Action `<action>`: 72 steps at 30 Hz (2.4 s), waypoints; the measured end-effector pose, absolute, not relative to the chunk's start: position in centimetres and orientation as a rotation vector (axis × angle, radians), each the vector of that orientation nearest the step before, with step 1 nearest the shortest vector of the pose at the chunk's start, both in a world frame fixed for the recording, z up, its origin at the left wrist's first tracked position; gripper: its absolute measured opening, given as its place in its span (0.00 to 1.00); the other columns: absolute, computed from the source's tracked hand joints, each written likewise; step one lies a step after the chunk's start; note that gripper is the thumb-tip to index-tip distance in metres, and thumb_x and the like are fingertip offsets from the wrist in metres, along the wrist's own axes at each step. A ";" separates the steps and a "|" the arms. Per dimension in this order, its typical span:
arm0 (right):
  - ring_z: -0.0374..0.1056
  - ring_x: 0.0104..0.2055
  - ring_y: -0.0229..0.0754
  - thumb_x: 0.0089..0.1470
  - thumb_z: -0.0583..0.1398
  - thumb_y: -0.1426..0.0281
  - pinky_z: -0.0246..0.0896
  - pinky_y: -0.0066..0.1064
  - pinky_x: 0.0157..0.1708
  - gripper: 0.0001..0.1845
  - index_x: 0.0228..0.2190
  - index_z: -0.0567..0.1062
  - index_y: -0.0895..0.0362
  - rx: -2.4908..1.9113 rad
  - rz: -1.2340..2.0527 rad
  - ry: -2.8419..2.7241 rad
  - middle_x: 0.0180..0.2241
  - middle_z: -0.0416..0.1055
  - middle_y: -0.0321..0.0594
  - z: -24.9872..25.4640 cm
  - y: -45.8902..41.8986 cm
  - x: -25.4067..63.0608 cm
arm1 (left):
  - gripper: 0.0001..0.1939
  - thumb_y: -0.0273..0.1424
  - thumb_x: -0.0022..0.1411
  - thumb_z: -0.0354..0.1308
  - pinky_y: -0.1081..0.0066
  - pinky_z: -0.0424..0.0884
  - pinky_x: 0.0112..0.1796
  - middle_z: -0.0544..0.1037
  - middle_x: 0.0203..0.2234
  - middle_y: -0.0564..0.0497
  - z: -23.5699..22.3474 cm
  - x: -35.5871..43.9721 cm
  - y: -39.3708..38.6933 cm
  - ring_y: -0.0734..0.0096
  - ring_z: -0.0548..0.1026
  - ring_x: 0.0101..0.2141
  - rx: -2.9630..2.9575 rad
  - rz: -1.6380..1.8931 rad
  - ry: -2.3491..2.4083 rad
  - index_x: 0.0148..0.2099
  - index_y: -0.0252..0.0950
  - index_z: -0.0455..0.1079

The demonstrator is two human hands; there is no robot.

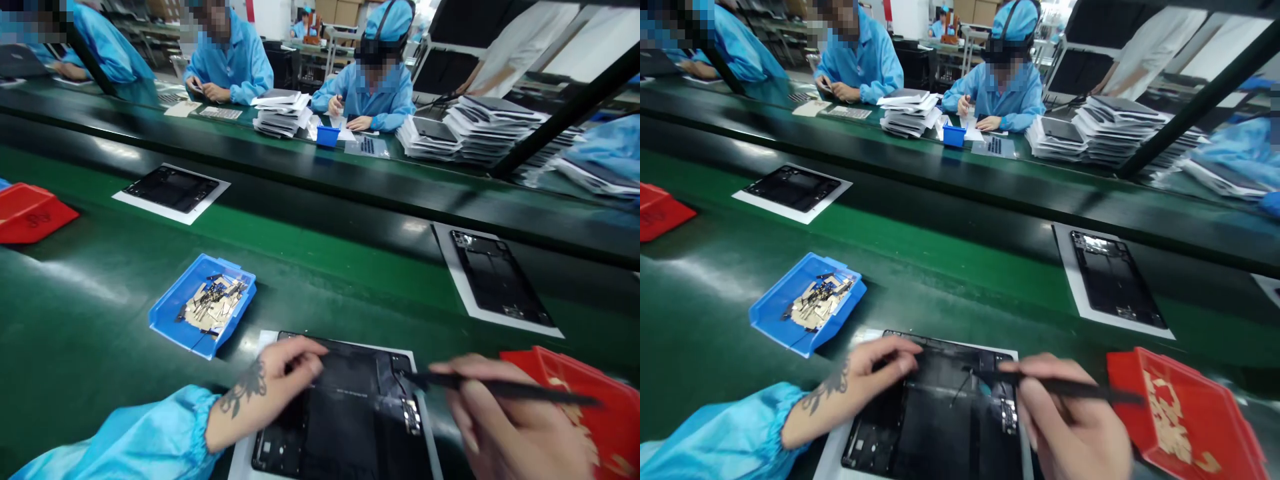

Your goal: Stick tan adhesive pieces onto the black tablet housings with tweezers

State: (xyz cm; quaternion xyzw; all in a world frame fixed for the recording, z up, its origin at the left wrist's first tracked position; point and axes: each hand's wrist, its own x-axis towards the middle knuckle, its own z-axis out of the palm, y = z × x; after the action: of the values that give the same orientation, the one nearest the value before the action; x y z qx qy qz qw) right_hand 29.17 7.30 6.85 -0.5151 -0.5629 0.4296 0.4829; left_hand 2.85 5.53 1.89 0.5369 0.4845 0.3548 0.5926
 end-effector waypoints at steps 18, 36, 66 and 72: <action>0.50 0.19 0.29 0.50 0.65 0.59 0.41 0.20 0.16 0.19 0.34 0.66 0.57 -1.283 1.736 -0.984 0.18 0.61 0.28 0.1 11.5 19.6 | 0.07 0.26 0.64 0.53 0.65 0.62 0.36 0.71 0.31 0.50 -2.7 1.6 7.9 0.67 0.66 0.34 2.101 0.733 1.566 0.38 0.36 0.73; 0.51 0.15 0.30 0.48 0.66 0.57 0.44 0.20 0.13 0.20 0.35 0.65 0.55 -1.469 1.695 -1.081 0.15 0.61 0.27 -0.6 11.5 19.4 | 0.15 0.20 0.61 0.51 0.60 0.69 0.41 0.72 0.39 0.43 -2.2 -1.4 5.3 0.63 0.68 0.40 2.363 0.876 1.239 0.48 0.33 0.70; 0.66 0.22 0.33 0.55 0.62 0.65 0.64 0.26 0.25 0.09 0.34 0.69 0.56 -1.409 1.511 -1.518 0.34 0.77 0.40 -1.6 11.1 19.6 | 0.13 0.22 0.65 0.47 0.67 0.63 0.27 0.70 0.26 0.49 -3.2 -0.4 4.9 0.69 0.66 0.25 2.706 0.707 1.151 0.49 0.30 0.68; 0.67 0.24 0.34 0.54 0.61 0.67 0.64 0.25 0.24 0.06 0.34 0.70 0.55 -1.411 1.507 -1.548 0.33 0.77 0.38 -1.5 10.9 19.4 | 0.13 0.20 0.64 0.47 0.66 0.66 0.26 0.72 0.27 0.47 -2.7 -0.7 4.7 0.67 0.67 0.26 2.676 0.720 1.153 0.48 0.27 0.69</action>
State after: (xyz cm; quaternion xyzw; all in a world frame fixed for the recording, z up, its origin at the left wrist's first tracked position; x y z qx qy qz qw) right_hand 19.44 10.95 -1.52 -0.5254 -0.5765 0.5612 0.2767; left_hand -0.75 4.70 -2.68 0.8894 0.3831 0.2394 0.0700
